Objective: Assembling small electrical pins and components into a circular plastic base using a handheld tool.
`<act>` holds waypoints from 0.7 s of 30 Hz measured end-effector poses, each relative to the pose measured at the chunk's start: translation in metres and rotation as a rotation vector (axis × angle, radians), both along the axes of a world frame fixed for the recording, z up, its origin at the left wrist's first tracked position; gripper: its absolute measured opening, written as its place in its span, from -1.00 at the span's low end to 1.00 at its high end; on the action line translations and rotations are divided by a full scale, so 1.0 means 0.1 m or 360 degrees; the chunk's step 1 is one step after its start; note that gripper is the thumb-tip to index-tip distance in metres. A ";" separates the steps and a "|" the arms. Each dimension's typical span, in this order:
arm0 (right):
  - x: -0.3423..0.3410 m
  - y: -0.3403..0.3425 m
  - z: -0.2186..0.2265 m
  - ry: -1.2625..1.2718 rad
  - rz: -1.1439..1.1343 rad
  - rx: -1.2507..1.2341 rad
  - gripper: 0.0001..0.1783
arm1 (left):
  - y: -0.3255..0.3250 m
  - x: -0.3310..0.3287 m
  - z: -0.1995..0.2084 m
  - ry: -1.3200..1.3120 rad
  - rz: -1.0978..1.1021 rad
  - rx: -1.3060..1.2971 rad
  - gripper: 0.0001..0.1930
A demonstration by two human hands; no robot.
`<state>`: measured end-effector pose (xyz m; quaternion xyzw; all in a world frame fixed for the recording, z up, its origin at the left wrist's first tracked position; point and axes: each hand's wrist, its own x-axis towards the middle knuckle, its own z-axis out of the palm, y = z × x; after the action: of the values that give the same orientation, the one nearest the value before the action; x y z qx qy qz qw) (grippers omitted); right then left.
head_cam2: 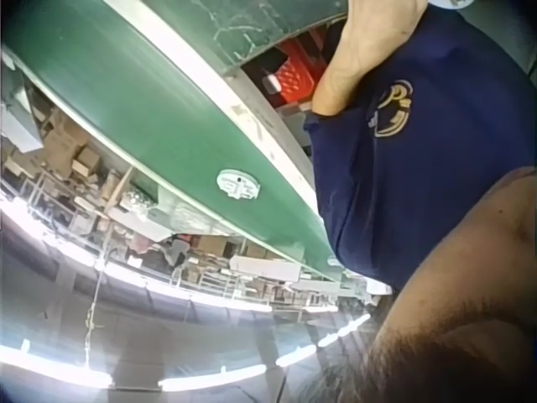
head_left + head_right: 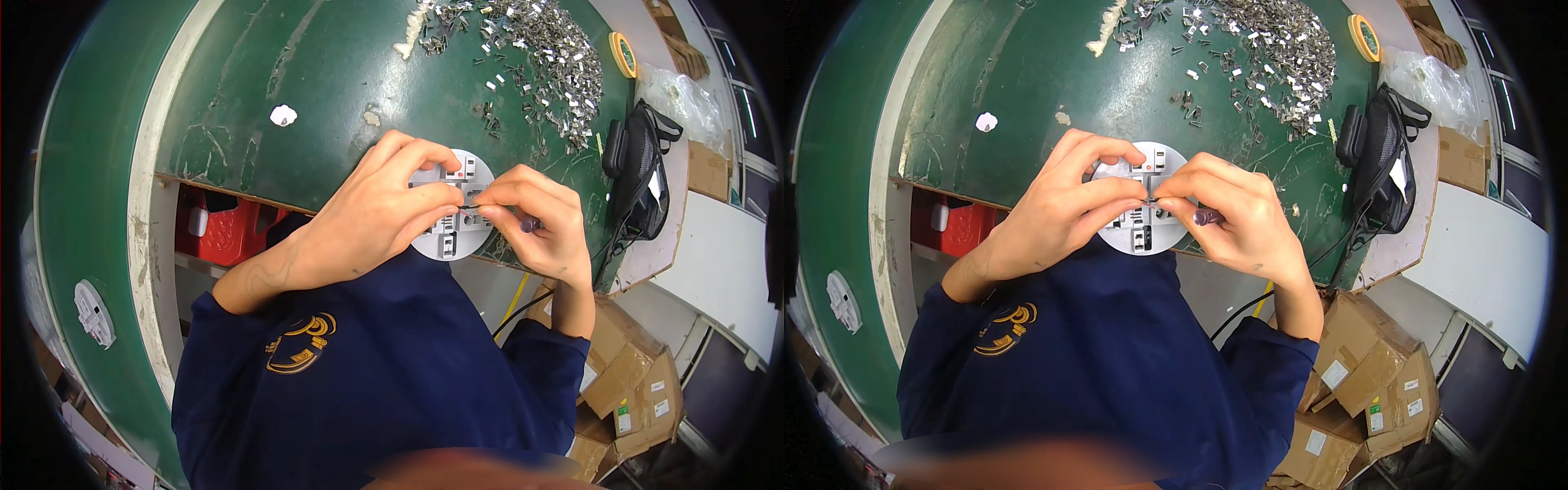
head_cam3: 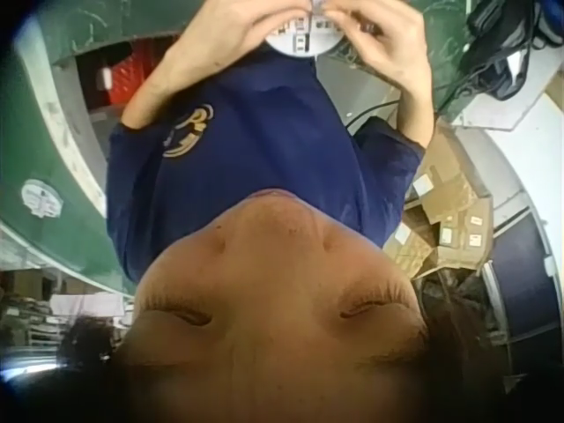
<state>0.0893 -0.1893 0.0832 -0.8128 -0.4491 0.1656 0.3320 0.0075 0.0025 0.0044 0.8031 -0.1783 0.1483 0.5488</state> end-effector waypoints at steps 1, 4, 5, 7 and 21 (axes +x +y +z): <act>0.00 0.00 0.00 0.0001 0.0003 -0.0001 -0.86 | 0.00 0.00 0.00 0.0001 0.0000 0.0000 -0.83; 0.01 0.01 0.00 0.0010 0.0008 -0.0004 -0.86 | 0.00 0.00 0.01 -0.0006 -0.0005 0.0026 -0.83; 0.01 0.01 0.01 0.0017 0.0011 -0.0005 -0.86 | 0.00 0.00 0.01 -0.0005 -0.0006 0.0025 -0.83; 0.02 0.00 0.01 0.0024 0.0012 -0.0007 -0.87 | 0.00 0.00 0.01 0.0005 -0.0013 0.0021 -0.83; 0.03 0.05 0.04 0.0009 -0.0006 -0.0064 -0.90 | 0.00 0.00 0.00 0.0010 0.0002 -0.0004 -0.84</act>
<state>0.0919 -0.1848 0.0870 -0.8196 -0.4434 0.1762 0.3171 0.0076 0.0028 0.0042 0.8030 -0.1759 0.1461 0.5503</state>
